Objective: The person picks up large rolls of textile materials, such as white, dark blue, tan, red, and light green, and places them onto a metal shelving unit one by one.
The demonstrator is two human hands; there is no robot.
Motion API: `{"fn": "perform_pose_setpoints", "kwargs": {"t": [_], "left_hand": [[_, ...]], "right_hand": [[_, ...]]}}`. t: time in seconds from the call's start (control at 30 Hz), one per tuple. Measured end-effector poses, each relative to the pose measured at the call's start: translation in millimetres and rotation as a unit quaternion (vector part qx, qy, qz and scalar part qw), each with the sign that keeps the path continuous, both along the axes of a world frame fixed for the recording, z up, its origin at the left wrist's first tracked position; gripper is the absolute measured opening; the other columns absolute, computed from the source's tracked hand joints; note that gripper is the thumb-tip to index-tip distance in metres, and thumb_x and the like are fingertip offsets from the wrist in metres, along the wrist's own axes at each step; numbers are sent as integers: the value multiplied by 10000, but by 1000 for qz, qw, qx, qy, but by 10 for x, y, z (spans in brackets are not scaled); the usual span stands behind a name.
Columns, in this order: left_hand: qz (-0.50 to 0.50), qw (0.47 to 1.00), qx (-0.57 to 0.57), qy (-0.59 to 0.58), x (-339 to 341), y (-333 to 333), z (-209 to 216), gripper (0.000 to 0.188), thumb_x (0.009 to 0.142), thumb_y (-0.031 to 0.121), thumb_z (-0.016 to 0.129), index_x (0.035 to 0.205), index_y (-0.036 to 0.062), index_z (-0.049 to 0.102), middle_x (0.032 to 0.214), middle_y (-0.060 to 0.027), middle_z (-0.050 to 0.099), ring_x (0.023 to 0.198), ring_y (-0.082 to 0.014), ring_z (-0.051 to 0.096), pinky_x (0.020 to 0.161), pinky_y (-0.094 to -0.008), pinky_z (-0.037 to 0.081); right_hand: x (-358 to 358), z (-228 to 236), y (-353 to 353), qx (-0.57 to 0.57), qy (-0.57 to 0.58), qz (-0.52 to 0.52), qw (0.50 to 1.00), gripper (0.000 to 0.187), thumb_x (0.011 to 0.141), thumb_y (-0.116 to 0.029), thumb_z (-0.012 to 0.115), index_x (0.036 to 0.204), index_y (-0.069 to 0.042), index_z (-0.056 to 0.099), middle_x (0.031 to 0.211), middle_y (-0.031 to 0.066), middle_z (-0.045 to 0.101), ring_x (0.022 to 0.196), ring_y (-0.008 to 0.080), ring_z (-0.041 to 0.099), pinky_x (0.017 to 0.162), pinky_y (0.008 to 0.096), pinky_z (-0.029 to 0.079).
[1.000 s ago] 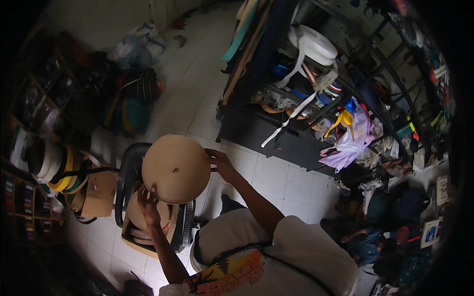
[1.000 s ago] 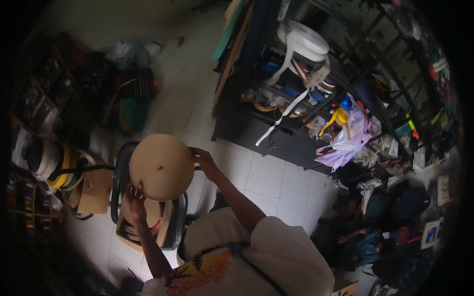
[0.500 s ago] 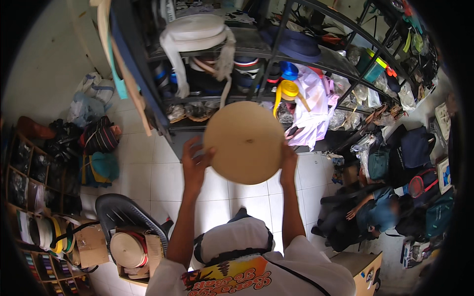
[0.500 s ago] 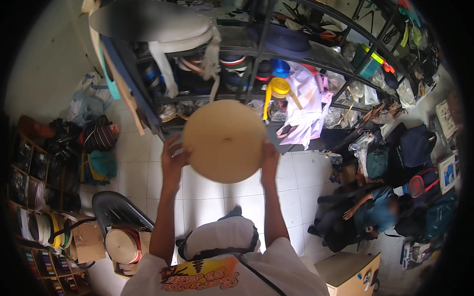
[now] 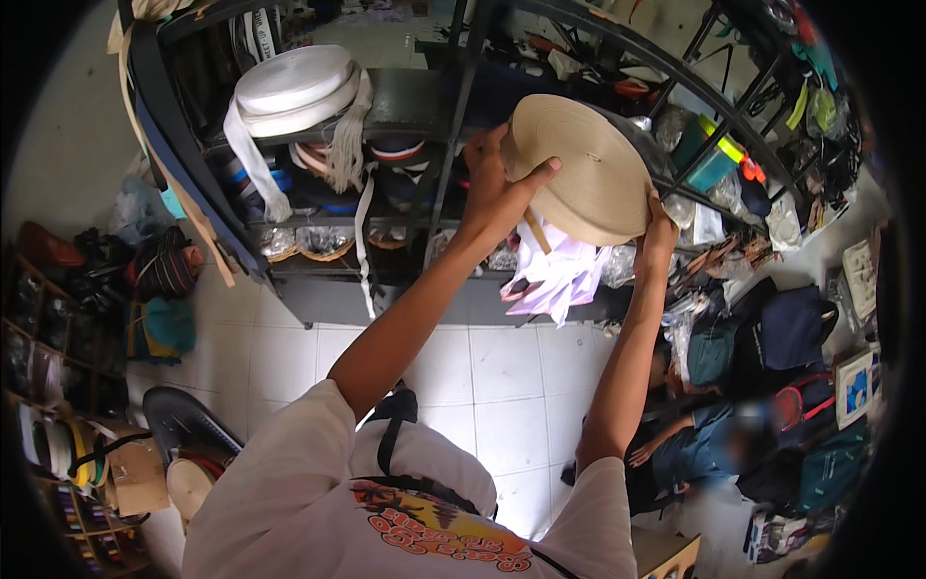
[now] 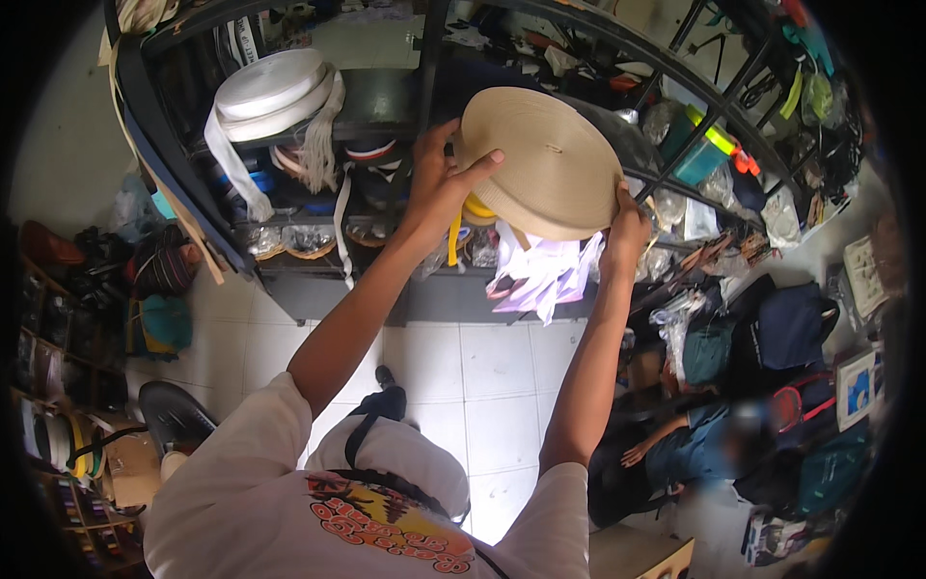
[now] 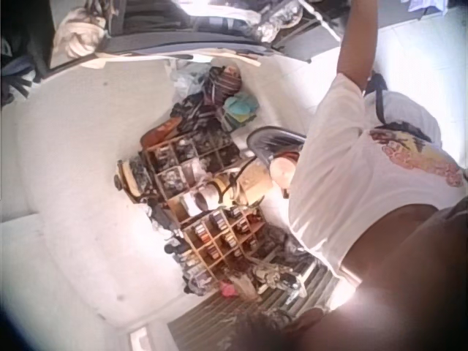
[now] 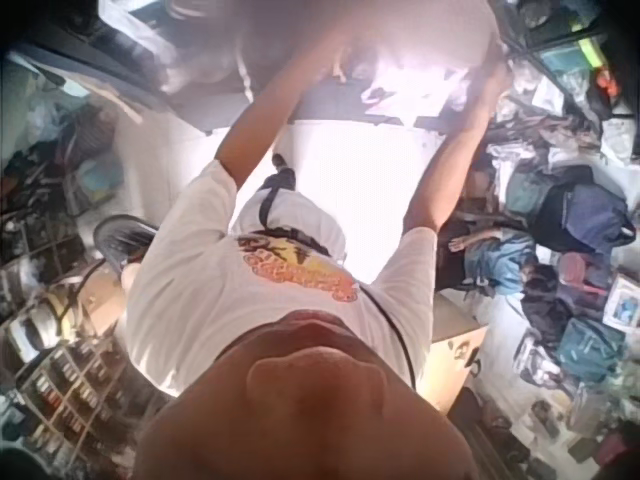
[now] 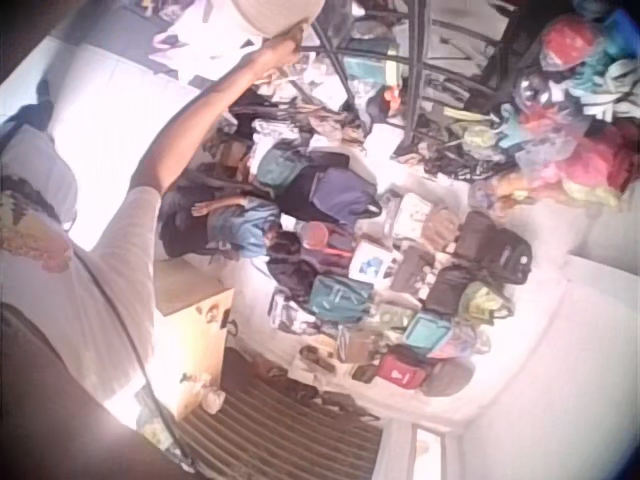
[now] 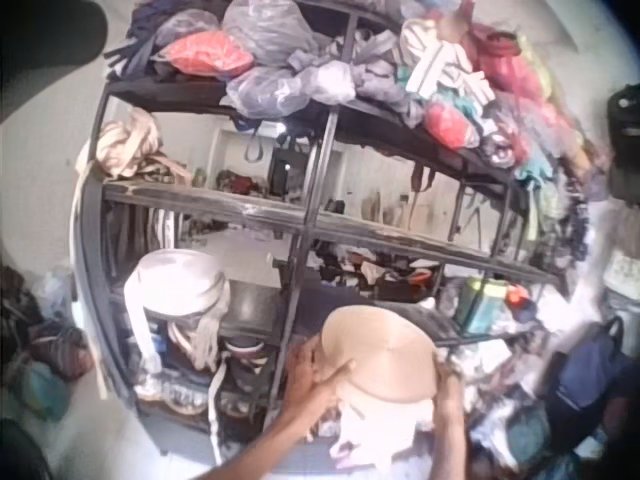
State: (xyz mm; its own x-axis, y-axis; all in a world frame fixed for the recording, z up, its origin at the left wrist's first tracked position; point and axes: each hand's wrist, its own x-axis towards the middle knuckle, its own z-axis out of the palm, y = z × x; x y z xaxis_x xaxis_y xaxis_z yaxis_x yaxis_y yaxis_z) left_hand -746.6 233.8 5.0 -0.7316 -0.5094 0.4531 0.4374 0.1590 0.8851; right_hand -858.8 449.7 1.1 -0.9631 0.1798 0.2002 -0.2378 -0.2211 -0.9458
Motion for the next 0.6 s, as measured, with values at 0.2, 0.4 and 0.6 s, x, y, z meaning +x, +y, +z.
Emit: {"fn": "perform_pose_setpoints", "kwargs": {"t": [0.2,0.4,0.6], "left_hand": [[31,995,-91,14,-600,-53,148,1019,638,376,846,1374,-43,278,1265,-218,304,1205,-341,369,1018,-399,381],[135,966,-218,13,-1054,-205,129,1211,574,293,884,1370,-136,79,1299,-337,202,1251,-451,286,1070,-463,299],[219,918,-309,-115,-1520,-348,-91,1201,659,437,800,1407,-134,55,1380,-460,107,1330,-550,146,1095,-518,209]], "right_hand": [[-1142,162,-197,55,66,-6,996,265,874,-222,629,934,33,674,861,69,673,722,147,619,631,291,485],[-1842,312,-714,130,4,73,989,281,872,-212,593,1040,1,665,955,85,681,840,185,642,744,301,490],[-2232,-27,-1159,257,75,108,957,451,850,-355,548,1082,18,652,1070,201,661,1049,281,594,933,327,398]]}}
